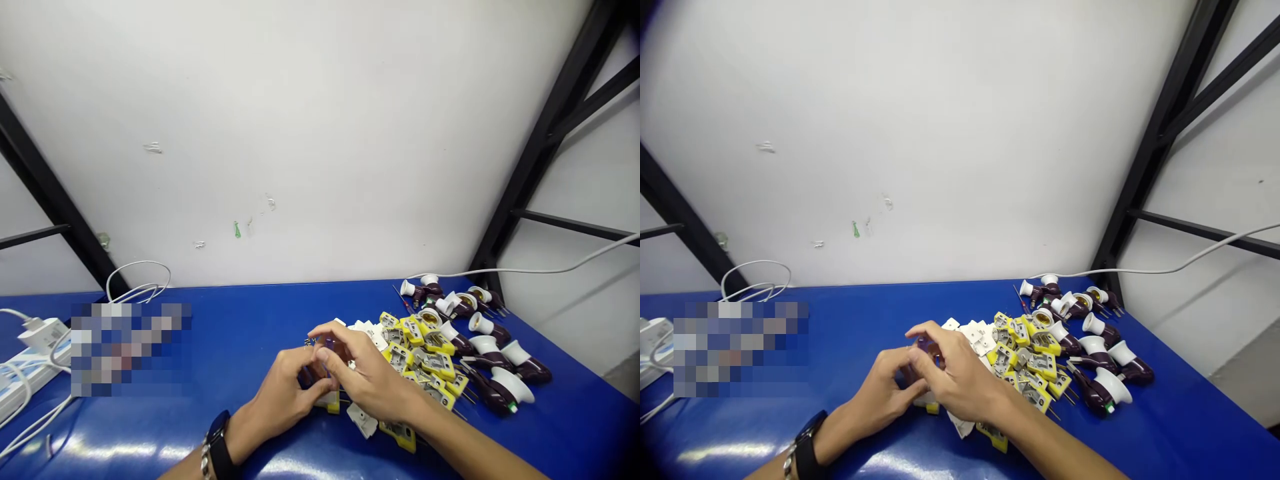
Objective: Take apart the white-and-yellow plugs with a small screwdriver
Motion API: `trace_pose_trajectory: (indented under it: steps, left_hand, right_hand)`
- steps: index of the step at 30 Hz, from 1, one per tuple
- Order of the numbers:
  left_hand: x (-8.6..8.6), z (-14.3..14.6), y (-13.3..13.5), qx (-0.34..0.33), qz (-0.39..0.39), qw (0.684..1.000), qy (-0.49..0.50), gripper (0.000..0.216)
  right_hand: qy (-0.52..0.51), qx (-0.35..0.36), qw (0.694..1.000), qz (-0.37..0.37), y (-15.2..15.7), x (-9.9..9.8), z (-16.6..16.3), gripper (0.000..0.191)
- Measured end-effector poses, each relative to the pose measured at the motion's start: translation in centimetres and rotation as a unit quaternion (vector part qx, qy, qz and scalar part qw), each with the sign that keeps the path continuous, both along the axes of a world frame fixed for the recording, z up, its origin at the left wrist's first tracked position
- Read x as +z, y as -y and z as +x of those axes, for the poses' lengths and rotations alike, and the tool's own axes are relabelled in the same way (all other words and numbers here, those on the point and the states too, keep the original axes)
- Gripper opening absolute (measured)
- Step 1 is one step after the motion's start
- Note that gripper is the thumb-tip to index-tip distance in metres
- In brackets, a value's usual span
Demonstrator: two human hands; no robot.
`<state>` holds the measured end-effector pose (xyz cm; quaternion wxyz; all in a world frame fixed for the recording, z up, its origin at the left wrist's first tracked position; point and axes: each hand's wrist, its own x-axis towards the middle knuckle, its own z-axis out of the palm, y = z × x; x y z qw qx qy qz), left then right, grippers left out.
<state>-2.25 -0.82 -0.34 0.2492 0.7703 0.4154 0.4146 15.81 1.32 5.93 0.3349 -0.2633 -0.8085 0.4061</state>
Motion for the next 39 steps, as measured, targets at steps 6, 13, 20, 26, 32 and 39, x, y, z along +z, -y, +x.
trace_pose_trajectory:
  steps: [6, 13, 20, 26, 32, 39]
  left_hand:
    - [0.9, -0.8, 0.2, -0.026, 0.016, 0.996, -0.083, 0.026]
    - [1.5, -1.7, -0.1, -0.055, -0.006, 0.991, -0.118, 0.013]
    - [2.0, -1.9, 0.0, -0.056, -0.043, 0.986, -0.154, 0.027]
    - [2.1, -2.5, -0.7, -0.014, -0.059, 0.993, -0.101, 0.022]
    - [1.8, -3.1, -1.9, 0.058, -0.083, 0.989, -0.109, 0.038]
    - [1.2, -3.3, -2.6, 0.078, -0.179, 0.98, -0.045, 0.048]
  right_hand:
    - [-0.08, -0.018, 0.995, -0.061, -0.6, -0.7, -0.1, 0.026]
    - [-0.172, -0.054, 0.976, -0.125, -1.4, -0.6, 0.2, 0.032]
    - [-0.191, -0.08, 0.973, -0.104, -1.7, -0.2, 0.6, 0.033]
    - [-0.238, -0.104, 0.962, -0.088, -2.1, 0.5, 1.3, 0.031]
    - [-0.217, -0.095, 0.968, -0.08, -2.1, 0.5, 1.6, 0.03]
    - [-0.017, -0.106, 0.994, 0.019, -1.6, 1.0, 2.0, 0.027]
